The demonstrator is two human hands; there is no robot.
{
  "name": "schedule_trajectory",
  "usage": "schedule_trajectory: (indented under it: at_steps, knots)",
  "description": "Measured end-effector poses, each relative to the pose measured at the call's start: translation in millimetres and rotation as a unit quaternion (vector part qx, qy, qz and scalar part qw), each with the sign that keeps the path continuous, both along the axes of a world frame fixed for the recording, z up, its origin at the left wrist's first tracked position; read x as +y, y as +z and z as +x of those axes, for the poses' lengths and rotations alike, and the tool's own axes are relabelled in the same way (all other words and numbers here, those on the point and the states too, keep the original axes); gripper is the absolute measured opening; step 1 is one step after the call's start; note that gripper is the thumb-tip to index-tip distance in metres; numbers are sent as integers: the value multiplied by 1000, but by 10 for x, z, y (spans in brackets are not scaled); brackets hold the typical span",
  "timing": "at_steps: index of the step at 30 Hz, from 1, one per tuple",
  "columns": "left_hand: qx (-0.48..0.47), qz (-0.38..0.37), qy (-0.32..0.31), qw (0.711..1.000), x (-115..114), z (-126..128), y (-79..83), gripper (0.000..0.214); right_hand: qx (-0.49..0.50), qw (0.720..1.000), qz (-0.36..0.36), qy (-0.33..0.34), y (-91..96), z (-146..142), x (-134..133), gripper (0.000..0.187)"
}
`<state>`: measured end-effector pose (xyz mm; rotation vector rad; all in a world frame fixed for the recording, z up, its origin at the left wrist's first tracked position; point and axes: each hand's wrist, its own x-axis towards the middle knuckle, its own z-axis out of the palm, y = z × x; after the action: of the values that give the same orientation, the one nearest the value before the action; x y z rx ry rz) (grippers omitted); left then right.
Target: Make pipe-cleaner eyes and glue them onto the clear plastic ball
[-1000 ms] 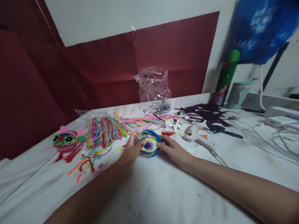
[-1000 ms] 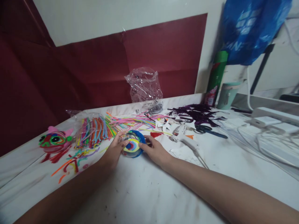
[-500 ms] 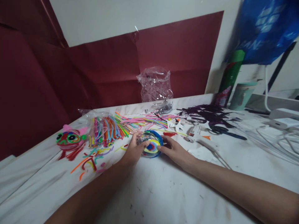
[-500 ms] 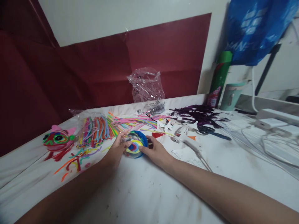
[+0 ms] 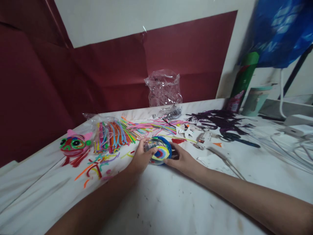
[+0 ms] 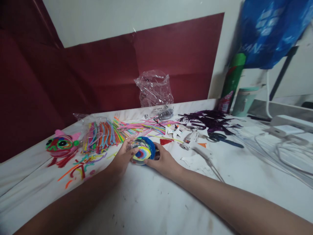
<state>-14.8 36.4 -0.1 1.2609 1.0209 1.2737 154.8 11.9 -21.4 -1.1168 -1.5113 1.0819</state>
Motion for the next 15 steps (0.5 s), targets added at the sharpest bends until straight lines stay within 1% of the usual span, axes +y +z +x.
schedule_trajectory:
  at_steps: [2,6,8,12,15]
  knots:
    - [1,3,-1,1000,1,0,-9,47,-9,1000,3,-7,-1,-13,-22,72]
    - [-1,12,-23,1000,-17,1,-21,49,-23,1000,9,-15,37,-30,-77,78]
    - [19,30,-29,999,-28,-1,-24,49,-26,1000,10,-14,51,-27,-89,78]
    - [66,79,-19,994,-33,-16,-26,53,-36,999,28,-5,50,-7,-83,75]
    - [79,77,-20,994,-29,-33,-23,48,-34,999,21,-2,55,4,-80,77]
